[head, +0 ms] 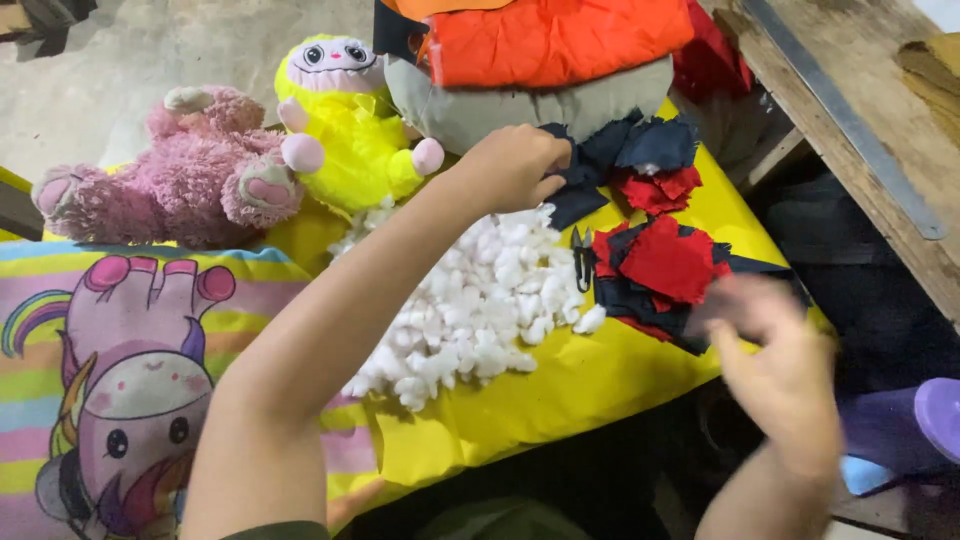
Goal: Stuffing small fabric toy components with white fiberfill material.
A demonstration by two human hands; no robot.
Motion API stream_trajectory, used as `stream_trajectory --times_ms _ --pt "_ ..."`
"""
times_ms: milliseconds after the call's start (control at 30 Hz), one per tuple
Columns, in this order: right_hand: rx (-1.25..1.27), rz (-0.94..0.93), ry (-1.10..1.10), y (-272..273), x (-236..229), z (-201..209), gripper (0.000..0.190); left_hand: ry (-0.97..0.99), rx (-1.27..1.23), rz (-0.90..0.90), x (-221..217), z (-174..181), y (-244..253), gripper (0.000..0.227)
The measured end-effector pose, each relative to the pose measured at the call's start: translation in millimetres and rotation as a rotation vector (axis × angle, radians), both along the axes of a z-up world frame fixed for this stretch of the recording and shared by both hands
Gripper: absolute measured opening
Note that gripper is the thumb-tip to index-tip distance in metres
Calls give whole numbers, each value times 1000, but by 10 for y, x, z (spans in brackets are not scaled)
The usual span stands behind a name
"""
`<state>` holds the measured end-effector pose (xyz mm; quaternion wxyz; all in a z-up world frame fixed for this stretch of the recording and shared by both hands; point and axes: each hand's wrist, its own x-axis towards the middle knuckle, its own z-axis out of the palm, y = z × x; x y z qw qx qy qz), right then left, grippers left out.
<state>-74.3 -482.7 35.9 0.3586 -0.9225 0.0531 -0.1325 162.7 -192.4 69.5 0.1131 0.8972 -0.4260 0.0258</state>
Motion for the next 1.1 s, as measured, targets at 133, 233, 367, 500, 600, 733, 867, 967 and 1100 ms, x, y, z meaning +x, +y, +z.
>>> stream_trajectory --times_ms 133,233,367,500,600,733,867,967,1100 --pt "100 -181 -1168 439 105 -116 55 -33 40 7 154 -28 -403 19" --pt "205 -196 -1209 539 125 -405 22 22 93 21 227 -80 -777 14" --pt "355 -154 -875 655 87 -621 21 -222 -65 -19 429 -526 -1109 30" --pt "410 -178 -570 766 8 -402 27 -450 -212 -19 705 -942 -1246 26" --pt "630 -80 -446 624 39 -272 47 -385 -411 -41 623 -653 -1025 14" --pt "666 -135 -412 504 17 -341 45 -243 -569 19 341 -209 -574 7" --pt "723 154 -48 454 -9 -189 39 -172 -771 156 -271 131 92 15" --pt "376 407 250 465 46 79 24 9 -835 261 -684 263 705 10" --pt "-7 337 -550 946 277 338 51 323 -967 469 -1122 136 1416 11"
